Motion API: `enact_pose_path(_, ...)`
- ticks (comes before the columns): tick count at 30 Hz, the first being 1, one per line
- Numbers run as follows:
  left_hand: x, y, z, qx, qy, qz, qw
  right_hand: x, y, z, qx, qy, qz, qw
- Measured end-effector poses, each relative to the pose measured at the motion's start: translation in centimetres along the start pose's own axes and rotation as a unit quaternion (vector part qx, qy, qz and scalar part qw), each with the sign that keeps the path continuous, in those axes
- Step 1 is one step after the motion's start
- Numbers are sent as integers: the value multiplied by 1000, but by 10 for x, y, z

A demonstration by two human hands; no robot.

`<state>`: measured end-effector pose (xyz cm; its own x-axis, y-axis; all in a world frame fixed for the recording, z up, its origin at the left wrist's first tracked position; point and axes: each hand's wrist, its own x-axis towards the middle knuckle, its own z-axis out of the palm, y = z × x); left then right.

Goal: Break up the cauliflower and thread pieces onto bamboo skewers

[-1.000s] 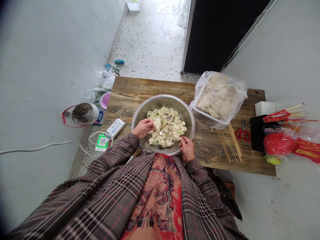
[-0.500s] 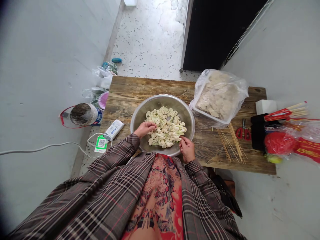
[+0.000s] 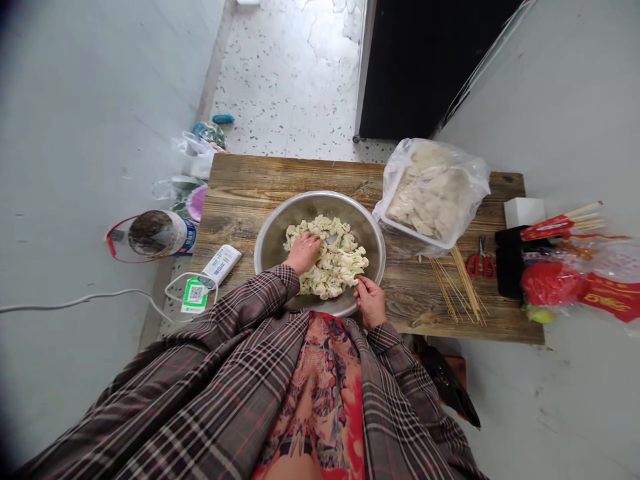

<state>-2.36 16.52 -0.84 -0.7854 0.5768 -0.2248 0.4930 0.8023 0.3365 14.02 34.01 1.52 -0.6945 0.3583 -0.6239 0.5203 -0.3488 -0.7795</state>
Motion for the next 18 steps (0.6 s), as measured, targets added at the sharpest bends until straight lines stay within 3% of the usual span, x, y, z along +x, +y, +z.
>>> enact_pose_path(3,-1,-6,3,-46,14,-46,998,0,-1,0,13,0,5,1000)
enact_pose_path(6,-4,-14,-1,-193,31,-115,974,0,-1,0,19,-3,8,1000)
enact_pose_path(11,-13,-20,-20,-492,73,-165,852,-1,1,-1,24,-13,7,1000)
enact_pose_path(14,-20,-23,-31,-572,104,-179,794,-1,2,-2,25,-18,3,1000)
enact_pose_path(16,-24,-26,-35,-571,124,-192,788,-2,2,-2,24,-20,4,999)
enact_pose_path(18,-27,-27,-35,-537,138,-190,811,-2,2,-2,22,-20,6,1000)
